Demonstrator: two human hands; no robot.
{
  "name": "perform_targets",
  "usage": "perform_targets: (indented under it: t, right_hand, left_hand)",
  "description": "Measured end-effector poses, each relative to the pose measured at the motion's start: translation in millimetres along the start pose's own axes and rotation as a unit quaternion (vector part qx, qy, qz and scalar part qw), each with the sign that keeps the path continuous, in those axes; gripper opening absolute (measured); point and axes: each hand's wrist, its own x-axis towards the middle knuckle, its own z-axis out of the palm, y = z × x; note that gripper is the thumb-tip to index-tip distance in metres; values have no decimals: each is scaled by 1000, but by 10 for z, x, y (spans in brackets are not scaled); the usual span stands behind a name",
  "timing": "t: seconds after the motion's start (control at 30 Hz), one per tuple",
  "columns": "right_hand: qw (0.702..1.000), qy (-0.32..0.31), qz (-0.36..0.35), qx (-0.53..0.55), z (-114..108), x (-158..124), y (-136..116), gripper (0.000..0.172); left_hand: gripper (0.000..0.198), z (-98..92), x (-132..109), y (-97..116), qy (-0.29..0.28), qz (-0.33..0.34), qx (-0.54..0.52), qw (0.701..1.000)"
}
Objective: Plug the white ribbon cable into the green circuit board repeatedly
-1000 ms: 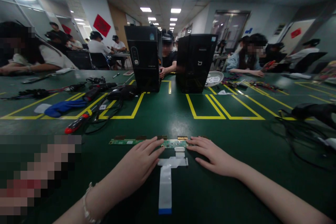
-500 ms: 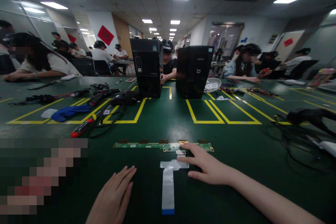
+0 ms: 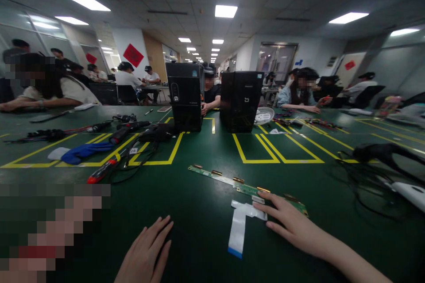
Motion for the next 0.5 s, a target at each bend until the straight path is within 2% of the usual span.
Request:
perform_targets:
  t: [0.17, 0.4, 0.5]
  right_hand:
    - [992, 64, 98, -36, 19, -349, 395, 60]
    - [962, 201, 163, -82, 248, -705, 898, 62]
    - [948, 241, 180, -106, 348, -810, 1077, 64]
  left_hand:
    - [45, 44, -1, -55, -4, -2, -14, 1000]
    - [45, -5, 18, -27, -4, 7, 1, 1000]
    - [46, -29, 11, -7, -8, 6, 6, 1000]
